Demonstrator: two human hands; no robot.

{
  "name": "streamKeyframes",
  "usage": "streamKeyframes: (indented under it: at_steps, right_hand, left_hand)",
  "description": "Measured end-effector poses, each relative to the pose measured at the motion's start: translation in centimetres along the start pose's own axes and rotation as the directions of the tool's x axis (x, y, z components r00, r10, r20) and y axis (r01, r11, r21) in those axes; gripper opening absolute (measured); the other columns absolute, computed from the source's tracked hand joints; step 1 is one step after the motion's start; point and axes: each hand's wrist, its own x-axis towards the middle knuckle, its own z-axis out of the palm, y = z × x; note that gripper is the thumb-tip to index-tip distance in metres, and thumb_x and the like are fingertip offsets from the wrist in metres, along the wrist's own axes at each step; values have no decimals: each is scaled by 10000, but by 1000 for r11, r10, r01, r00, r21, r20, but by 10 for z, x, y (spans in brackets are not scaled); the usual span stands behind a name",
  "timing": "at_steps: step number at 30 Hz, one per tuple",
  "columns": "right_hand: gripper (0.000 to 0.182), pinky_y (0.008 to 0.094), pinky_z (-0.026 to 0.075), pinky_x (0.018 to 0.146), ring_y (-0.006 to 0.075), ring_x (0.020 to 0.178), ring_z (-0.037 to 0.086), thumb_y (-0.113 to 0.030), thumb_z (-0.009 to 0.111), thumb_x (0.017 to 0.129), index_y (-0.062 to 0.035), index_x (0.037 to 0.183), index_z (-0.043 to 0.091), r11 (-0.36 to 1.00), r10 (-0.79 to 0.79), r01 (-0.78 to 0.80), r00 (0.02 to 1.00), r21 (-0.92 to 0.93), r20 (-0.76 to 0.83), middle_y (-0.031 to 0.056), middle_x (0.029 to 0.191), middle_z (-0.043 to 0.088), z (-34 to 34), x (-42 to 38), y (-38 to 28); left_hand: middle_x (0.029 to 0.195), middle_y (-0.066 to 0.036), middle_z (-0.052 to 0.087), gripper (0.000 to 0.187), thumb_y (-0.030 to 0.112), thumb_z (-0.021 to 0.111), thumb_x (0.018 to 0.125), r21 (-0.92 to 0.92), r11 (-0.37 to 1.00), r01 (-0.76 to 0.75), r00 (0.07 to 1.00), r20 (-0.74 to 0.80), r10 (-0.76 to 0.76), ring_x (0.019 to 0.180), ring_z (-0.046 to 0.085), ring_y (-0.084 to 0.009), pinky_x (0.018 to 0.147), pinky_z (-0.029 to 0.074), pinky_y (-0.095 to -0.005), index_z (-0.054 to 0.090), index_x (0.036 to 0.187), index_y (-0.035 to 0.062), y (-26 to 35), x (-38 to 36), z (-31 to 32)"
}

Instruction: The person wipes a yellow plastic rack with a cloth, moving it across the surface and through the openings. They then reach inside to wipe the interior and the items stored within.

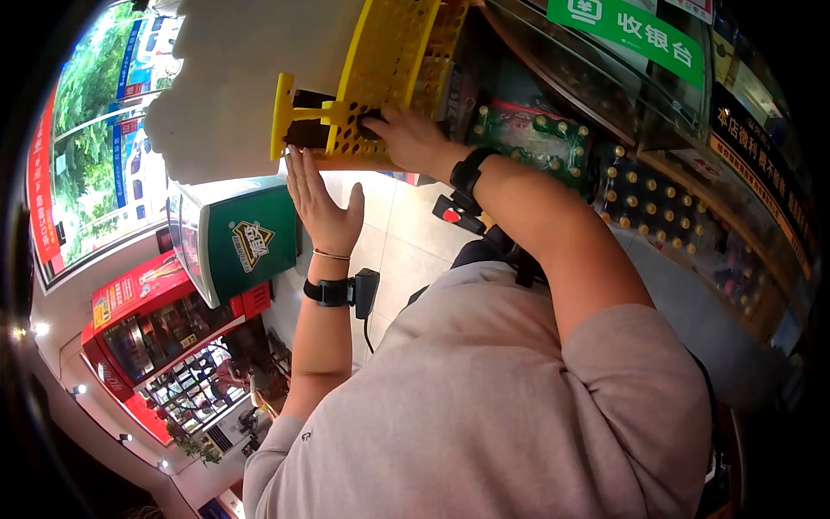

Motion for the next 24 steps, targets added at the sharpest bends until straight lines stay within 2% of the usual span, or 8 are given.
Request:
streamKeyframes:
  at_steps: [3,6,11,12,17,20,22,24]
  right_hand:
    - [453,387,491,915,330,1058,587,-32,588,837,-57,1289,555,969,88,-37,976,246,-197,167,1172,608,31,4,-11]
    - [382,366,475,922,317,1047,608,-95,575,888,-17,1262,574,577,320,-307,938,757,136,193,1206,614,14,6,-21]
    - [390,305,519,534,162,584,625,-34,536,918,-44,1308,558,254,192,-522,852,814,487,91,822,635,-7,-8,-32]
    - [372,316,525,530,168,563,616,-33,507,930,-53,1297,560,433,129,-307,952,848,279,89,818,629,5,-10,-39]
    - [416,401,488,869,329,1018,592,-52,521,878,0,1290,540,813,230,-74,952,577,-203,212,1165,594,22,-14,-46]
    - [400,402,476,902,338,1033,573,-57,510,893,38,1280,533,901,128,-76,987,427,-96,202,1198,574,31,-10,-36]
    - [386,392,454,933,342,1057,546,-81,504,917,40,1282,531,965,-216,235,964,113,-157,186,1169,555,46,-16,-28]
    - [384,389,440,950,331,1097,525,-103,512,921,-8,1292,544,899,2,3,1000,439,-12,182,1178,537,25,-24,-45]
  left_hand:
    - [1534,-234,252,913,217,712,715,-29,1000,-8,1000,11,8,1429,210,-414,1159,199,-486,261,1476,-6,1,2,-2]
    - [1538,-234,244,928,221,712,711,-30,1000,-6,1000,31,7,1431,202,-418,1161,202,-477,248,1483,-6,1,2,-4]
    - [1524,-250,256,914,240,693,723,-31,1000,-6,999,38,7,1422,205,-437,1157,207,-486,247,1475,-27,0,2,-3]
    - [1509,-263,274,896,262,677,741,-25,1000,-7,999,39,8,1411,215,-451,1152,210,-495,251,1466,-47,1,3,-3]
    - [1508,-266,274,895,267,670,740,-2,1000,-2,999,54,2,1409,216,-456,1151,212,-498,252,1465,-48,1,2,-6]
    - [1535,-248,238,930,199,699,693,-32,999,-6,999,42,8,1429,197,-430,1162,200,-483,249,1478,-17,1,2,-4]
    - [1535,-249,239,926,194,692,692,-53,999,-10,999,33,12,1429,198,-429,1162,199,-484,250,1478,-17,1,3,-3]
    - [1536,-249,234,927,188,686,690,-37,999,-7,999,50,8,1431,193,-427,1163,197,-483,246,1480,-15,0,3,-3]
